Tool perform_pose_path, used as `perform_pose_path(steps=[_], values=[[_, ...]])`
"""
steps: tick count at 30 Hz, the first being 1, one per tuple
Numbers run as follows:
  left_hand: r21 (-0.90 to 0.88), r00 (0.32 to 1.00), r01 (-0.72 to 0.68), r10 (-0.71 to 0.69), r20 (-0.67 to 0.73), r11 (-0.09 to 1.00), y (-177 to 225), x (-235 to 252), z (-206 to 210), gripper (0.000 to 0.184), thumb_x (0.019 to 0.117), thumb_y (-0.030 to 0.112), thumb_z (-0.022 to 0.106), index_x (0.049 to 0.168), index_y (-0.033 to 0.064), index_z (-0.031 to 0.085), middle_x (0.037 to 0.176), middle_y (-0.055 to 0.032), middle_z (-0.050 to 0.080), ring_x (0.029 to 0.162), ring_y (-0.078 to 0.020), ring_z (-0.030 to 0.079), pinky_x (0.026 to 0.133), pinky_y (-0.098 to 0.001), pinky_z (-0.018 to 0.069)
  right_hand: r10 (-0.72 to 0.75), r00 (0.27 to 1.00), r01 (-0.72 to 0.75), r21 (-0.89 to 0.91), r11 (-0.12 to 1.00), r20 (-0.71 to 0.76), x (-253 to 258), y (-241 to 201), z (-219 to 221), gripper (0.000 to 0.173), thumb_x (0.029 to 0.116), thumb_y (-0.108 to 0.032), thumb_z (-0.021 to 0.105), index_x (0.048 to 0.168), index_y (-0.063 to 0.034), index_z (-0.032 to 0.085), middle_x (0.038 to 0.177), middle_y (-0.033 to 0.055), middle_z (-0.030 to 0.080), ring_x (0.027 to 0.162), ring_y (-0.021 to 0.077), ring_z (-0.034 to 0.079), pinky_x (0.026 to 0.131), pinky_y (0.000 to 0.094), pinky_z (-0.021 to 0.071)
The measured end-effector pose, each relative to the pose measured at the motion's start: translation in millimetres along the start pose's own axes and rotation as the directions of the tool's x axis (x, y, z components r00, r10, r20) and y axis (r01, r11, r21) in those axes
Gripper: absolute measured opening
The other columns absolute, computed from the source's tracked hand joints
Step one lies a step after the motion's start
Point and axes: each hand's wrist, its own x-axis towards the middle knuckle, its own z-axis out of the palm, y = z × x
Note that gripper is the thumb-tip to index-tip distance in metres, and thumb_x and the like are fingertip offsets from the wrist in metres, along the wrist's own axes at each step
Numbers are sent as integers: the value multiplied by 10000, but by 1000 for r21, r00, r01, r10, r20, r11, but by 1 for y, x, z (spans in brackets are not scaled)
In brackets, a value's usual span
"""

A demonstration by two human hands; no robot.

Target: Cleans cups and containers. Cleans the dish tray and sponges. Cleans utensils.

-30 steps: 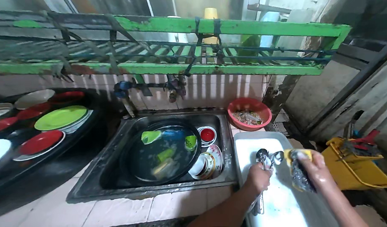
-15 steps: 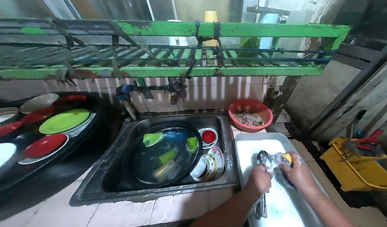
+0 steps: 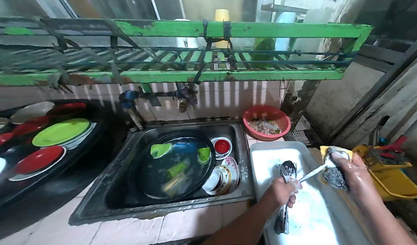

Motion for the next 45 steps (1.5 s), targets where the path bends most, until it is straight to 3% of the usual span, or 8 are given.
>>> perform_pose_path(steps=[9,12,21,25,29,35,40,45], values=[[0,996,-59,59,-73,998,1,1,0,330,1025,14,528,1348,19,597,1117,-106,699,771,-125,676,638,-284,552,166,979,-121,-316,941,119,-18,1,22,411,986,-230,675,1324,-19,574,1105,183,679,959,257,678,851,487,554],[-121,984,-148,133,-123,982,-1,5,-1,346,962,-69,569,1303,-32,613,1281,-144,661,1092,-182,668,909,-353,566,421,821,-102,-626,773,385,-7,-10,10,450,1004,-285,660,1368,-36,570,1200,210,658,1088,298,650,969,507,514],[-96,988,-154,154,-16,983,0,-1,-2,327,993,-30,535,1306,13,621,1133,-86,684,887,-119,651,820,-316,550,631,468,144,-757,637,619,-50,25,19,627,958,-329,725,1468,-45,498,1309,236,628,1208,360,619,1065,560,458],[60,973,-129,138,-184,990,1,4,-3,380,1056,21,438,1415,52,559,1253,-157,601,742,-152,603,658,-322,541,532,686,-7,-726,688,497,-52,17,-12,628,882,-191,790,1425,-32,516,1245,238,657,1146,367,653,1013,572,501],[561,969,-63,185,-163,826,-3,2,13,460,1031,2,464,1491,-5,460,1542,-245,432,1390,-316,491,1167,-419,404,259,893,-101,-396,913,369,-72,-35,7,615,786,-205,784,1348,-85,565,1131,112,697,962,212,708,829,446,605],[630,964,-180,262,-40,755,-16,-1,17,444,1009,20,527,1428,-115,470,1534,-284,412,1439,-339,418,1198,-412,355,97,968,-11,-351,936,229,-78,-17,38,571,770,-121,804,1303,-37,618,1208,155,681,1068,244,680,910,477,565],[222,998,-64,68,-11,973,-6,2,12,358,1026,52,548,1373,-35,553,1152,-160,616,797,-141,591,704,-292,515,145,987,-145,7,989,66,-53,20,19,564,817,0,706,1345,12,506,1075,138,687,852,179,712,716,361,621],[259,997,-59,72,-42,964,-5,2,7,288,1019,58,542,1289,-24,601,972,-104,616,713,-116,542,669,-280,482,159,971,-95,-321,942,180,-49,27,21,529,821,-61,760,1324,-59,597,1186,144,690,1047,235,689,903,473,570]])
